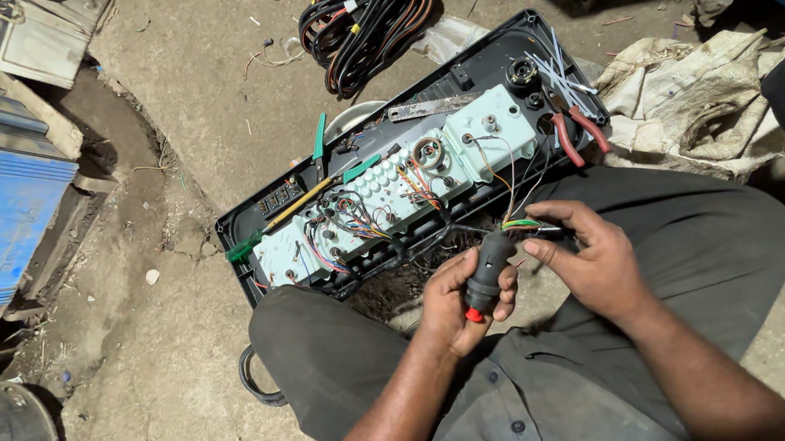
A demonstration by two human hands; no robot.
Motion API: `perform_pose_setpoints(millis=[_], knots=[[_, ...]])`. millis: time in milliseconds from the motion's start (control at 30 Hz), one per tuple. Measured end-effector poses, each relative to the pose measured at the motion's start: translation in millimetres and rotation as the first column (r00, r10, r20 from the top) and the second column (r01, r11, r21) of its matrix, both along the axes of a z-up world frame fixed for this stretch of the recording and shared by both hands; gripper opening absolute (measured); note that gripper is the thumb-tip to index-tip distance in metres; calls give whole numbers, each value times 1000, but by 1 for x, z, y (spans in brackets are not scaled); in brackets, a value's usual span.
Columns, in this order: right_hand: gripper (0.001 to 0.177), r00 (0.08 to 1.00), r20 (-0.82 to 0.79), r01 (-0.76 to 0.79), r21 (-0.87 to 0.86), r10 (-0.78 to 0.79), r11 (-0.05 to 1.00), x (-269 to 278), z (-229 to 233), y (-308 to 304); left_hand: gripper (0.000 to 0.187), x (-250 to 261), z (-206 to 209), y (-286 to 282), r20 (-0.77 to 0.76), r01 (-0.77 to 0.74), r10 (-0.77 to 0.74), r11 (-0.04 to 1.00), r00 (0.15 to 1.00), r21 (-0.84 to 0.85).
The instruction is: The person sits on the ground and works on an open electronics box, stripping wire insulation with pliers and twisting wires together. They use a soldering iron to join connections and apply electrical tape to insulate the joints.
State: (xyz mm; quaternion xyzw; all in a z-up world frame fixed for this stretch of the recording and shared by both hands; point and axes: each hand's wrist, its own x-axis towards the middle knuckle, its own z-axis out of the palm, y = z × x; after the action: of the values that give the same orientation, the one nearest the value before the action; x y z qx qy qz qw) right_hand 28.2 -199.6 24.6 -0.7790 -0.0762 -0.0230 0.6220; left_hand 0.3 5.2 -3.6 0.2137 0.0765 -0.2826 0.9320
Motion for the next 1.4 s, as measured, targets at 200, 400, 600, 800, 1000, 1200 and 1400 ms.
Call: perform_pose_setpoints(millis=[200, 400, 600, 800, 1000, 1200, 1400], knots=[[35, 970, 240, -35, -12, 37, 999, -2, -7, 3, 50, -2, 3, 11, 243, -50, -34, 943, 969, 329], [32, 935, 349, -79, 55, 55, 995, -4, -11, 9, 46, -2, 15, 25, 401, -171, -158, 722, 902, 670], [30, 905, 419, -89, 31, 68, 996, -1, -10, 13, 42, 0, 27, 34, 594, -342, -253, 622, 764, 704], [27, 898, 432, -84, -6, 79, 996, -1, -7, 14, 40, 2, 29, 38, 643, -413, -303, 562, 703, 717], [26, 867, 492, -47, -78, 79, 996, -2, 6, 16, 38, 3, 24, 38, 679, -444, -310, 567, 666, 694], [24, 837, 542, -4, -130, 75, 991, -4, 19, 17, 37, 4, 17, 39, 705, -421, -287, 637, 648, 646], [25, 870, 487, 0, -147, 73, 989, 0, 10, 14, 41, 2, 12, 35, 572, -296, -276, 641, 773, 709]])
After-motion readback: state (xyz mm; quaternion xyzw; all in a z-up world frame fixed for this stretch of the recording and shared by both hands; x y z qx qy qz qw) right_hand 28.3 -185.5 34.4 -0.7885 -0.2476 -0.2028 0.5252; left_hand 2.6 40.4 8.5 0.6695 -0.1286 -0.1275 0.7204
